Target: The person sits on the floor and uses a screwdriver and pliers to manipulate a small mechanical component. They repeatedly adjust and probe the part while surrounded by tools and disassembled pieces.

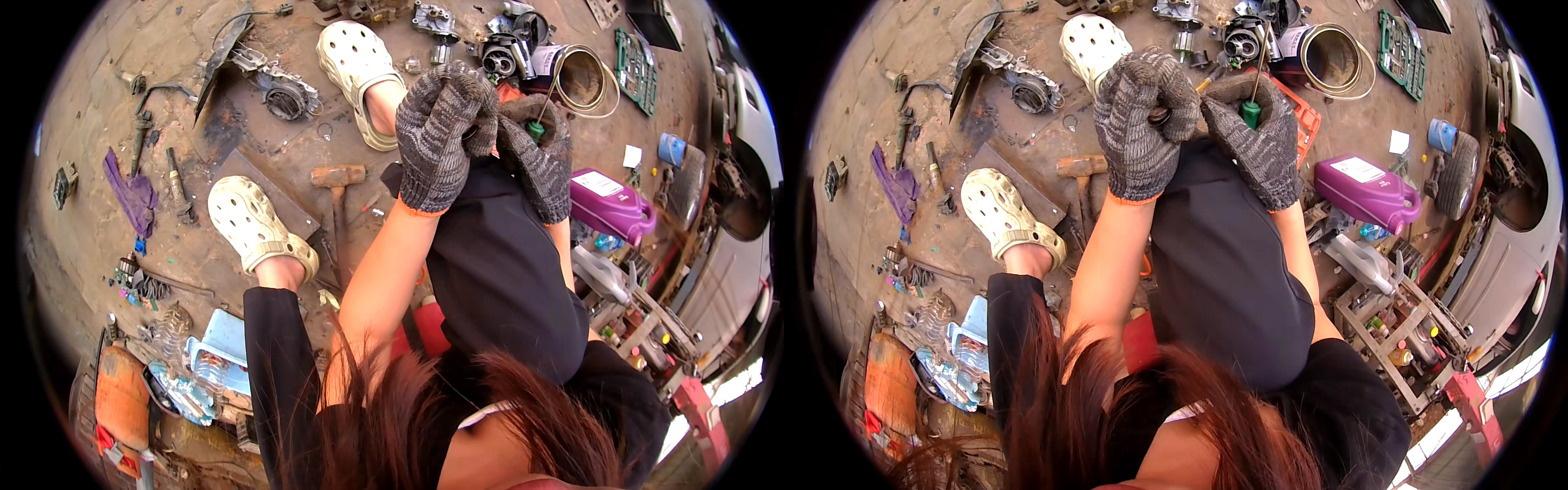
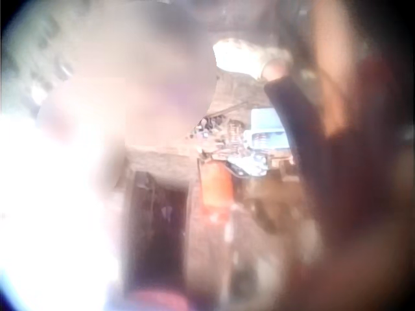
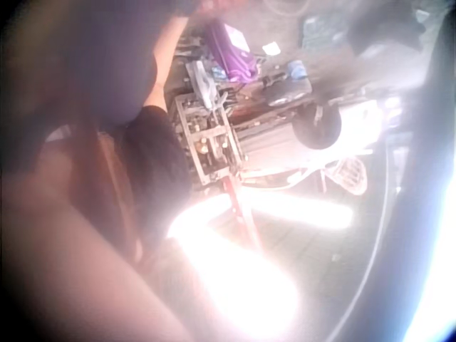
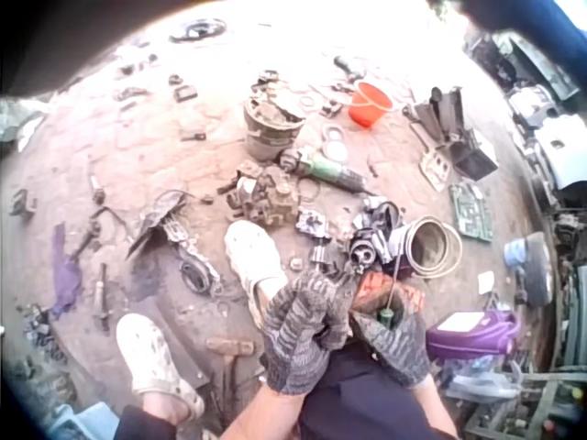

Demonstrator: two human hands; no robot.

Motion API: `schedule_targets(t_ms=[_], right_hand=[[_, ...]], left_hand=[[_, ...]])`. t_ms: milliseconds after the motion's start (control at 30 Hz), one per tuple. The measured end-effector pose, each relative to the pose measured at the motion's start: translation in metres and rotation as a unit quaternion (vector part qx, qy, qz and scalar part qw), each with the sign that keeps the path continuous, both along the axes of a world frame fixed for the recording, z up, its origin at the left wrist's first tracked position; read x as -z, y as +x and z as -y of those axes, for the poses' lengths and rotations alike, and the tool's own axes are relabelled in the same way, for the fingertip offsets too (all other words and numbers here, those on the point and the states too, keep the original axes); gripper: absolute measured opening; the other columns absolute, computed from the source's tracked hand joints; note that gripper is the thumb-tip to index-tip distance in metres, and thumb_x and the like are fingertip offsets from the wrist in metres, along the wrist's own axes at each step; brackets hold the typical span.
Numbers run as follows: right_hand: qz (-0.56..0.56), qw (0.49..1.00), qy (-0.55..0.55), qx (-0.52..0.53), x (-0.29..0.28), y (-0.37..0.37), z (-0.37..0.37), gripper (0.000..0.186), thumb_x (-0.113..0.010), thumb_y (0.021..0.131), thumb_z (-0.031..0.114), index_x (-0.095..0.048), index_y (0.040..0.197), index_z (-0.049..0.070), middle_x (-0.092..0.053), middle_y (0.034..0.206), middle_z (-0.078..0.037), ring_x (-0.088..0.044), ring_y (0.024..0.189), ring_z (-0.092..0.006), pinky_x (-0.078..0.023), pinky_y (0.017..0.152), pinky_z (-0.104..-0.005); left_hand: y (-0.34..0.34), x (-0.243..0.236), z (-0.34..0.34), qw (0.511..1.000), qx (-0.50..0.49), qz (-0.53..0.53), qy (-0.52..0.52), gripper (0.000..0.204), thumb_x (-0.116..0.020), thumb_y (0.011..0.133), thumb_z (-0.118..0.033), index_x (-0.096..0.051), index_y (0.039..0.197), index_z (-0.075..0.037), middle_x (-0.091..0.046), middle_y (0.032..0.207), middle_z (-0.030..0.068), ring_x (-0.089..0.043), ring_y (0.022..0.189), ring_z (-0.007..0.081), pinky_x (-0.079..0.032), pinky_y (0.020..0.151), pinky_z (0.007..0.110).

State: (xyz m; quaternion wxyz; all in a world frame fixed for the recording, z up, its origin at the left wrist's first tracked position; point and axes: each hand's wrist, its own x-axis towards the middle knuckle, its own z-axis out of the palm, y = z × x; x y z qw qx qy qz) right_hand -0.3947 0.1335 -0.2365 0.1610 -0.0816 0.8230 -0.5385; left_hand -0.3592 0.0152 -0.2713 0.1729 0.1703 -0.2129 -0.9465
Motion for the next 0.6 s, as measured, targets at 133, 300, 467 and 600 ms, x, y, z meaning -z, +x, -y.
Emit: schedule_targets(t_ms=[133, 300, 467, 600], right_hand=[[0.057, 0.998, -0.012, 0.018, -0.006, 0.001, 0.005, 0.020, -0.065, 0.078, 0.011, -0.059, 0.096, 0.003, -0.061, 0.080, -0.003, -0.055, 0.071, -0.0066, -0.046, 0.062, -0.0215], [0.247, 0.957, -0.142, 0.046, 0.006, -0.001, 0.007, 0.020, -0.059, 0.080, 0.018, -0.058, 0.092, 0.003, -0.056, 0.063, -0.001, -0.050, 0.051, -0.0076, -0.039, 0.047, -0.0208], [0.052, 0.996, 0.003, 0.076, 0.047, -0.005, 0.000, 0.015, -0.058, 0.082, 0.016, -0.060, 0.086, 0.001, -0.059, 0.068, -0.002, -0.052, 0.056, -0.0084, -0.042, 0.050, -0.0229], [0.054, 0.984, -0.077, 0.152, 0.051, -0.010, -0.011, 0.019, -0.058, 0.083, 0.015, -0.059, 0.097, 0.002, -0.057, 0.071, -0.001, -0.047, 0.053, -0.0052, -0.037, 0.046, -0.0194]], left_hand=[[0.003, -0.010, 0.007, 0.984, 0.077, -0.015, 0.158, 0.035, -0.043, 0.095, -0.036, -0.054, 0.078, -0.008, -0.045, 0.060, 0.0004, -0.034, 0.042, 0.0092, -0.026, 0.039, 0.023], [0.011, -0.005, 0.013, 0.918, 0.144, -0.048, 0.367, 0.036, -0.040, 0.096, -0.037, -0.048, 0.072, -0.011, -0.041, 0.064, -0.0011, -0.031, 0.039, 0.0078, -0.024, 0.037, 0.024], [0.021, -0.028, 0.008, 0.890, 0.223, -0.224, 0.328, 0.041, -0.041, 0.095, -0.041, -0.047, 0.071, -0.008, -0.045, 0.070, 0.0029, -0.030, 0.038, 0.0083, -0.025, 0.036, 0.025], [0.008, -0.038, 0.001, 0.918, 0.143, -0.148, 0.338, 0.041, -0.043, 0.093, -0.043, -0.053, 0.080, -0.005, -0.047, 0.073, 0.0043, -0.041, 0.045, 0.0087, -0.034, 0.043, 0.025]])
